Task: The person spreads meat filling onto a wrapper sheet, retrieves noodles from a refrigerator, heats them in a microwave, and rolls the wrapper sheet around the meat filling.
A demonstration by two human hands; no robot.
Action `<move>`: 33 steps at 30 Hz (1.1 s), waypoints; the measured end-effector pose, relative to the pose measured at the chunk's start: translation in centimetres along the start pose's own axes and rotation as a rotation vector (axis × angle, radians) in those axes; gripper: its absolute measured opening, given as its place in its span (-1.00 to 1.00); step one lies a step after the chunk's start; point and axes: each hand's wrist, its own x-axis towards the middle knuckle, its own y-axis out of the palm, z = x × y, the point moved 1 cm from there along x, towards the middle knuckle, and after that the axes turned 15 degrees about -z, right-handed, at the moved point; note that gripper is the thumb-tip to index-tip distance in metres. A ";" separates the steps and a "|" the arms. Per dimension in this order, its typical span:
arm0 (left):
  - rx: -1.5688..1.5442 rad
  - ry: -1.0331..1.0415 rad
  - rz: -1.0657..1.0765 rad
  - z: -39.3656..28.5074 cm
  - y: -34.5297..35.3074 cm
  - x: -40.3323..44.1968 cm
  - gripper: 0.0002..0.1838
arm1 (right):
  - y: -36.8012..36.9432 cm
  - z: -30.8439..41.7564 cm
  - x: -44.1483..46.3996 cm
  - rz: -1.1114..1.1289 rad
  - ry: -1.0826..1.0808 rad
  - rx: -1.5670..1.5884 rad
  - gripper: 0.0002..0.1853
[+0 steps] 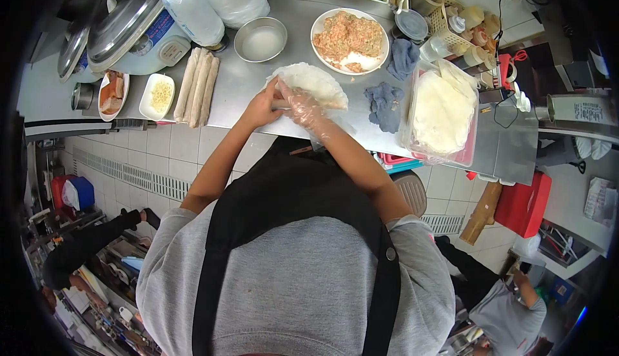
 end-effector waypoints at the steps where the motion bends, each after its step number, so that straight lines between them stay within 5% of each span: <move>1: 0.003 -0.001 -0.003 0.2 -0.1 -0.3 0.00 | 1.2 -1.6 -0.2 -0.009 -0.053 0.002 -0.15; 9: 0.108 0.069 0.003 0.5 -0.1 -1.7 -0.05 | -5.9 -6.5 -4.9 -0.051 0.002 0.093 -0.23; 11: 0.220 0.143 -0.061 -1.8 0.3 -1.4 -0.06 | -8.9 -5.6 -4.9 0.071 0.394 0.188 -0.15; 12: 0.335 0.207 -0.126 -3.8 0.4 -1.2 -0.06 | -9.2 -5.7 -4.8 0.062 0.398 0.183 -0.15; 14: 0.089 0.265 -0.164 -9.1 0.8 -0.3 0.00 | -9.5 -5.8 -3.5 -0.379 0.353 0.499 -0.13; 15: -0.021 0.326 -0.198 -12.1 0.9 0.0 0.02 | -9.5 -5.9 -2.6 -0.390 0.353 0.495 -0.13; 17: -0.097 0.499 -0.120 -17.1 1.0 0.3 0.06 | -9.3 -6.3 -0.8 -0.793 0.404 0.974 -0.12; 21: -0.106 0.602 -0.049 -21.4 2.3 0.3 -0.08 | -9.0 -5.1 0.8 -1.098 0.354 0.721 -0.23; 29: -0.023 0.536 -0.330 -20.7 3.6 2.1 -0.21 | -9.3 -4.7 -0.2 -0.936 0.584 1.085 -0.30; 33: -0.045 0.407 -0.415 -20.7 3.2 4.7 -0.23 | -8.1 -6.7 0.0 -0.691 0.729 1.604 -0.33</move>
